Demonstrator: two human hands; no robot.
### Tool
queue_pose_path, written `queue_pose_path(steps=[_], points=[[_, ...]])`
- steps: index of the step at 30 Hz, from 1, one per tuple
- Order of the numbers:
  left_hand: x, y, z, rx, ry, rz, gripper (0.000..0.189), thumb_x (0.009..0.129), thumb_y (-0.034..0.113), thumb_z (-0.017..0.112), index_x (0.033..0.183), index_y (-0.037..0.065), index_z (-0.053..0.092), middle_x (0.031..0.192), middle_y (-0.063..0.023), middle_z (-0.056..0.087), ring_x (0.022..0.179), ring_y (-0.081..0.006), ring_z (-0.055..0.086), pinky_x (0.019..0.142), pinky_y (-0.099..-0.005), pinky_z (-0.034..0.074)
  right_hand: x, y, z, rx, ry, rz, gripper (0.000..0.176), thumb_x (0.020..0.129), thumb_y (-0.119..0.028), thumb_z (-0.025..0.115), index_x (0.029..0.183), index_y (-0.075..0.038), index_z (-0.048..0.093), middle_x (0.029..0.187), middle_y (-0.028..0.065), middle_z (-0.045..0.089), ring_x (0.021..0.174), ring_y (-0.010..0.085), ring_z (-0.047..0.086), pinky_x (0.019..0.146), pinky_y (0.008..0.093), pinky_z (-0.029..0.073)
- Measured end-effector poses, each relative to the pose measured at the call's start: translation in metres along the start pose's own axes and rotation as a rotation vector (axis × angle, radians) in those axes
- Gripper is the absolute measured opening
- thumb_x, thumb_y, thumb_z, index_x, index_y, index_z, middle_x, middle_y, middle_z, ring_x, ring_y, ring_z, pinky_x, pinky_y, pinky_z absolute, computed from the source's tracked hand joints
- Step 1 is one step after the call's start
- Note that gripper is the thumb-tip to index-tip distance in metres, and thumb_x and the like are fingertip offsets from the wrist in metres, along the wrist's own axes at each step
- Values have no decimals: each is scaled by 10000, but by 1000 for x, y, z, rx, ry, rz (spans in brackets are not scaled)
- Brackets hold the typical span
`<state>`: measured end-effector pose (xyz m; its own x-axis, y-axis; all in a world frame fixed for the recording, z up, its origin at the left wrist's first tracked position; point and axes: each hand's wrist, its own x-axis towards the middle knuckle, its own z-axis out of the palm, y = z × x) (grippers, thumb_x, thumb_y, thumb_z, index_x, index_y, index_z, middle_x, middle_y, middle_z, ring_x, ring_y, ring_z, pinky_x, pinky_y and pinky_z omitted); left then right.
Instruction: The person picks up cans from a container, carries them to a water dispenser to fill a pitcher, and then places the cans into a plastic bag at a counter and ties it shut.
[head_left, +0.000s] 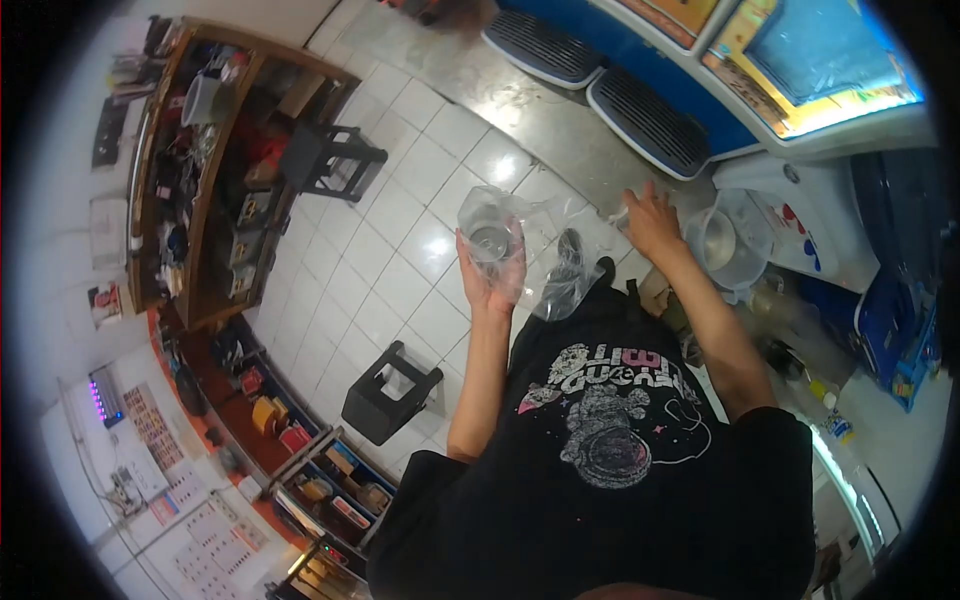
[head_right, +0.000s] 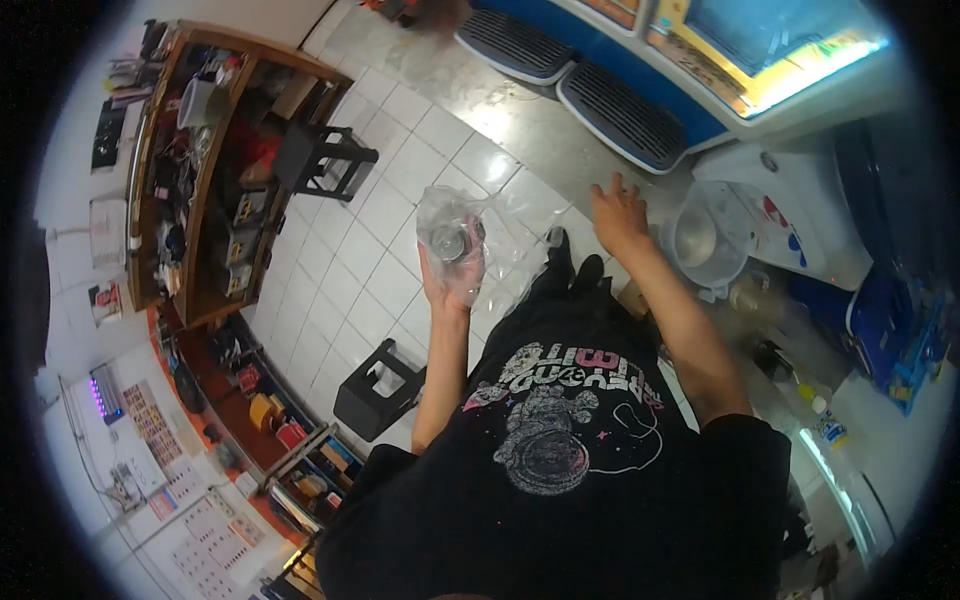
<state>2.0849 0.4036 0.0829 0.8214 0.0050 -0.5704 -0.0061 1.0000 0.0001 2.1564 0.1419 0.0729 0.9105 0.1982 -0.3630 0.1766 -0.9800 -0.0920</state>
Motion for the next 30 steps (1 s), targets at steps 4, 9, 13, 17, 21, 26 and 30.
queue_pose_path(steps=[4, 9, 13, 17, 21, 26, 30], points=[[-10, 10, 0, -13, 41, 113, 413, 972, 369, 584, 1232, 48, 586, 1200, -154, 617, 1086, -313, 595, 975, -460, 531, 18, 14, 39, -23, 6, -12, 490, 840, -123, 671, 1304, -47, 534, 1292, 248, 491, 1145, 406, 559, 932, 460, 521], [-11, 43, -13, -127, -32, 90, 484, 943, 398, 607, 1252, 30, 553, 1192, -169, 591, 1078, -330, 592, 905, -467, 557, 26, 30, 39, 229, 34, 40, 645, 741, -116, 776, 1320, -55, 499, 1265, 269, 502, 1181, 445, 526, 969, 474, 478], [-9, 83, -11, -272, -71, 83, 457, 977, 408, 534, 1248, 42, 568, 1206, -155, 594, 1078, -326, 590, 935, -462, 527, 12, 1, -17, 425, 205, -25, 535, 724, -120, 780, 1212, -33, 577, 1157, 198, 584, 1089, 399, 578, 939, 462, 467], [-8, 139, -24, -251, -117, 136, 487, 975, 425, 525, 1265, 35, 556, 1231, -175, 575, 1086, -334, 582, 945, -468, 519, -26, -94, -139, 652, 323, -180, 502, 705, -93, 784, 1169, -33, 604, 1108, 137, 578, 1011, 278, 599, 884, 349, 471], [-10, 196, -8, -325, -253, 104, 518, 970, 424, 525, 1288, 15, 532, 1254, -205, 552, 1104, -348, 566, 957, -466, 521, -46, -206, -212, 809, 325, -352, 491, 694, -70, 785, 1151, -32, 610, 1115, 125, 574, 1015, 241, 591, 876, 325, 467], [-21, 269, -7, -361, -214, 205, 553, 962, 436, 526, 1302, 0, 511, 1268, -213, 544, 1124, -360, 560, 962, -466, 533, -51, -328, -240, 565, 317, -848, 489, 655, -31, 769, 1123, -41, 627, 1151, 151, 572, 1054, 296, 604, 900, 364, 482], [-48, 318, -2, -482, -189, 303, 569, 956, 442, 533, 1308, -3, 493, 1262, -226, 540, 1143, -373, 558, 957, -465, 542, -51, -392, -232, 507, 130, -923, 501, 641, -42, 769, 1124, -70, 635, 1148, 151, 563, 1047, 329, 597, 888, 395, 490]])
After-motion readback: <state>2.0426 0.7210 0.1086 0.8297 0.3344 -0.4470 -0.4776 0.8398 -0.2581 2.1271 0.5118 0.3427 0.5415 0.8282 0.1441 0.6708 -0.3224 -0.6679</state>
